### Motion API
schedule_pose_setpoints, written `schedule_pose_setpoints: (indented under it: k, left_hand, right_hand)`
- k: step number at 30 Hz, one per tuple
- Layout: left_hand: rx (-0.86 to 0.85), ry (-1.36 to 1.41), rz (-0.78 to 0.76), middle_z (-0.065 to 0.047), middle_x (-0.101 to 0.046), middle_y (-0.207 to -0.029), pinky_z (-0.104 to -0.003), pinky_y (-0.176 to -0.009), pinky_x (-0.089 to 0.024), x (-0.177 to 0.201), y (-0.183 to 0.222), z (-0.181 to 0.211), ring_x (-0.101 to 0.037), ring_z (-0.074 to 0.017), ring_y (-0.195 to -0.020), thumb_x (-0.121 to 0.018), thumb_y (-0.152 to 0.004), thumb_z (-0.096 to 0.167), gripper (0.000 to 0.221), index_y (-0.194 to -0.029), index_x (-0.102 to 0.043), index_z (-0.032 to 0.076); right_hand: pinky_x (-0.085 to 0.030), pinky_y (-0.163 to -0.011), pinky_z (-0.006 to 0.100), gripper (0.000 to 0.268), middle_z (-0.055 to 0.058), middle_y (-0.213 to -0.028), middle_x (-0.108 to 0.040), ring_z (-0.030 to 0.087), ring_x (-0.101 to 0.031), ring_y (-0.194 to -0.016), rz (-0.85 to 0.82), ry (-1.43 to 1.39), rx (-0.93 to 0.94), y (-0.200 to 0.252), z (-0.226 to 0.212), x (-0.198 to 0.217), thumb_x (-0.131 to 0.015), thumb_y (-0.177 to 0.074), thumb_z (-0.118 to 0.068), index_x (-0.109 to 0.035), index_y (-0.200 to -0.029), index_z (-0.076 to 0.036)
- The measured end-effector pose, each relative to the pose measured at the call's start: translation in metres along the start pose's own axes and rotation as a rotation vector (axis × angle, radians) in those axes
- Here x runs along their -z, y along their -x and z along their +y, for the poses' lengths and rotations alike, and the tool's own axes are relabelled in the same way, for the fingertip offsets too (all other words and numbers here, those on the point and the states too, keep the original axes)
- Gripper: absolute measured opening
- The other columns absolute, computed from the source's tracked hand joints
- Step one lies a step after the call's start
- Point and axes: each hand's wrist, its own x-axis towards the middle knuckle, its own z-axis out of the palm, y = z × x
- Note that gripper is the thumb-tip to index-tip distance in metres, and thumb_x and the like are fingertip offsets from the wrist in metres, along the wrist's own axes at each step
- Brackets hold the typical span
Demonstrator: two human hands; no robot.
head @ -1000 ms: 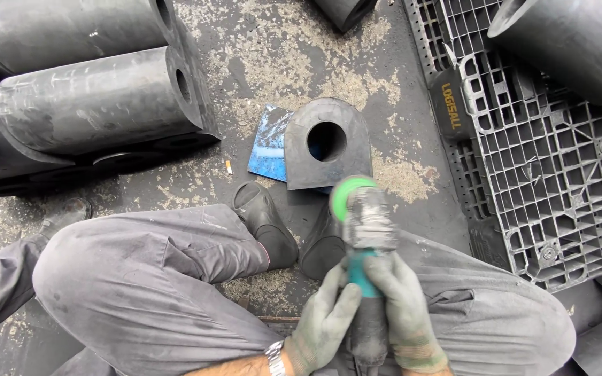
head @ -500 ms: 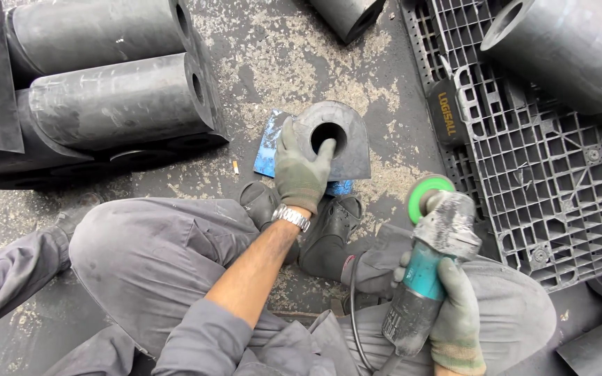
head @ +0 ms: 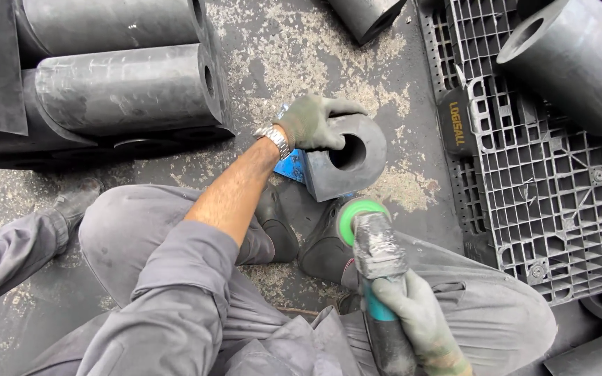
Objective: Polishing the edges and surfaces of large black rubber or foam industrial components using a handheld electric grinder.
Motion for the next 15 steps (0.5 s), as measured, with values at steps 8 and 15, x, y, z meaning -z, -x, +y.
schedule_pose_setpoints:
  k: [8, 15]
  left_hand:
    - [0.126, 0.050, -0.065, -0.006, -0.080, -0.089, -0.034, -0.074, -0.062, 0.003, 0.004, 0.011, -0.074, -0.0194, -0.072, -0.075, -0.066, 0.036, 0.060, -0.127, -0.073, 0.036]
    - [-0.014, -0.008, 0.054, -0.007, -0.080, -0.097, -0.035, -0.079, -0.060, -0.006, 0.003, 0.004, -0.076, -0.0221, -0.081, -0.080, -0.067, 0.042, 0.058, -0.125, -0.074, 0.034]
  right_hand:
    - [-0.056, -0.067, 0.033, 0.037, 0.009, -0.083, -0.071, 0.016, -0.066, -0.071, -0.021, 0.002, -0.066, -0.009, 0.006, -0.040, -0.071, -0.086, -0.025, -0.065, -0.111, 0.002]
    - [-0.056, -0.068, 0.031, 0.037, 0.008, -0.081, -0.071, 0.015, -0.067, -0.071, -0.019, 0.080, -0.090, -0.012, -0.002, -0.056, -0.071, -0.085, -0.023, -0.065, -0.112, 0.002]
